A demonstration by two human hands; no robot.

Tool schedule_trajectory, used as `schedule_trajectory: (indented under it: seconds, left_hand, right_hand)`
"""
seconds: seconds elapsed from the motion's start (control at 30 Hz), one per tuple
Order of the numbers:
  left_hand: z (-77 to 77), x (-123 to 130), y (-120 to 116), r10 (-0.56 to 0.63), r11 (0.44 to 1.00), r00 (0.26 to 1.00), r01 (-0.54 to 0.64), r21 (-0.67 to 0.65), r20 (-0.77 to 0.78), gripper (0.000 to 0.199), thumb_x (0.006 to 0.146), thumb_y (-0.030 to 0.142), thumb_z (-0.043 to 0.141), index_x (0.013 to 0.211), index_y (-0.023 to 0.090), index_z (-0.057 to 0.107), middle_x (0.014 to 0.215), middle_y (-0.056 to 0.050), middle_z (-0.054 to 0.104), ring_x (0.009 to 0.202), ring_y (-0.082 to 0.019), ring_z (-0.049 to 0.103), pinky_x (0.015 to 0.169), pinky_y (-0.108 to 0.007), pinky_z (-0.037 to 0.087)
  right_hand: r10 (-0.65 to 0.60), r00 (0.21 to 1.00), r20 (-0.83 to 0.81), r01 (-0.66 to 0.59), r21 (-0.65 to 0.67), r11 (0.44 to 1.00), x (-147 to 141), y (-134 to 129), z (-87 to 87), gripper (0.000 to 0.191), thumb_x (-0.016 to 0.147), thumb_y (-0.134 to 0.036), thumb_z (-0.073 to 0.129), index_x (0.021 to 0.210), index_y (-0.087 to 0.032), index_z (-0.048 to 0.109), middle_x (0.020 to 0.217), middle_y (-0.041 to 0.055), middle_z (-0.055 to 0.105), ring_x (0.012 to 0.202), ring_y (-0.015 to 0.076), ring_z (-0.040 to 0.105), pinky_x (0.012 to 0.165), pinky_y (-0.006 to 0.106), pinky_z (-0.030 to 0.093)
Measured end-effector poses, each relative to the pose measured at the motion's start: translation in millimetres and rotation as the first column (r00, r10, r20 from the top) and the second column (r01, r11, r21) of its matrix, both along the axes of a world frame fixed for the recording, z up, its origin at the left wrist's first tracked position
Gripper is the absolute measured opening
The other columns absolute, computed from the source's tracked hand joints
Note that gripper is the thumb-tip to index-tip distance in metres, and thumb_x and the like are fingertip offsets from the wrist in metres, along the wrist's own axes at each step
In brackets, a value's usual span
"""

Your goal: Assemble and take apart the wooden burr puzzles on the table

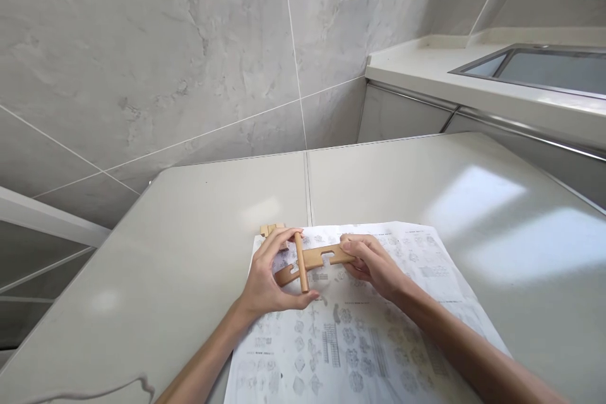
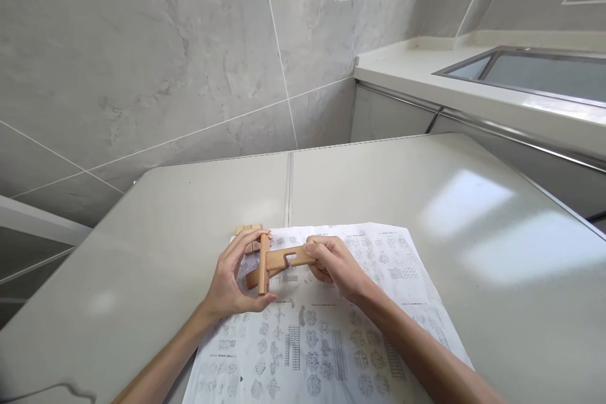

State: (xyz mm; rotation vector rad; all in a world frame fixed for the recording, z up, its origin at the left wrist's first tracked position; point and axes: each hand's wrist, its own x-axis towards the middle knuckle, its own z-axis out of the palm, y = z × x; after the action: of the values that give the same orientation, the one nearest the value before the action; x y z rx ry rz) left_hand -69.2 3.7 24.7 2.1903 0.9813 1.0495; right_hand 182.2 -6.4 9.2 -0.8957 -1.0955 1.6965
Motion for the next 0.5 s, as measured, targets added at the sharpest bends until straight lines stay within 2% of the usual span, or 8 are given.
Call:
schedule_trajectory:
  seconds: [0.07,0.13,0.2,0.33,0.43,0.5]
  left_hand:
    - [0.3,-6,3,-0.01,1.0,0.999,0.011,-0.017,0.051,0.086,0.072,0.052,0.088,0.145,0.022,0.055,0.133,-0.017,0.067,0.125,-0.038,0.065,0.105,-0.055,0.057]
    - [0.9,-11,5,0.03,0.999,0.995,-0.027,-0.041,0.093,0.08,0.077,0.053,0.084,0.145,0.021,0.056,0.133,-0.017,0.065,0.124,-0.037,0.066,0.104,-0.054,0.058]
    - [1.4,-13,5,0.092,0.993,0.994,-0.087,-0.077,0.058,0.083,0.077,0.052,0.088,0.147,0.023,0.055,0.139,-0.016,0.063,0.129,-0.036,0.064,0.106,-0.052,0.057]
    - [0.1,-8,1,0.166,0.981,0.982,-0.174,-0.085,-0.093,0.098,0.075,0.049,0.095,0.158,0.029,0.045,0.147,-0.014,0.059,0.135,-0.035,0.061,0.104,-0.049,0.059]
    - [-1.9,-4,0,0.173,0.983,0.97,-0.18,-0.024,-0.17,0.095,0.081,0.047,0.092,0.16,0.031,0.041,0.15,-0.013,0.057,0.136,-0.033,0.058,0.105,-0.05,0.058]
    - [-2.6,-4,1,0.141,0.99,0.966,-0.137,0.031,-0.219,0.088,0.084,0.048,0.09,0.157,0.03,0.044,0.148,-0.013,0.059,0.136,-0.033,0.058,0.11,-0.053,0.054]
  right_hand:
    - [-0.059,0.998,-0.025,0.058,-0.013,0.998,7,4,-0.8,0.05,0.093,-0.048,0.063,0.057,-0.026,0.036,0.05,-0.0094,0.026,0.044,0.0087,0.017,0.045,0.028,0.012]
    - [-0.172,0.984,-0.053,0.171,-0.015,0.985,16,9,-2.6,0.054,0.095,-0.046,0.061,0.055,-0.027,0.031,0.048,-0.0096,0.022,0.044,0.0095,0.015,0.047,0.029,0.015]
    - [-0.225,0.973,-0.059,0.224,-0.022,0.974,23,12,-5.3,0.054,0.098,-0.044,0.058,0.055,-0.027,0.03,0.048,-0.0099,0.019,0.045,0.0101,0.014,0.049,0.03,0.018]
    - [-0.198,0.98,-0.023,0.199,0.01,0.98,19,8,-11.9,0.051,0.102,-0.045,0.057,0.058,-0.026,0.037,0.049,-0.0072,0.03,0.046,0.0118,0.023,0.05,0.03,0.023]
    - [-0.176,0.983,0.046,0.173,0.063,0.983,11,3,-14.0,0.05,0.103,-0.048,0.059,0.062,-0.025,0.044,0.051,-0.0053,0.041,0.047,0.0125,0.032,0.05,0.029,0.028]
    - [-0.177,0.979,0.104,0.167,0.093,0.981,7,1,-12.8,0.049,0.105,-0.053,0.058,0.066,-0.023,0.05,0.055,-0.0038,0.049,0.048,0.0126,0.037,0.051,0.028,0.031]
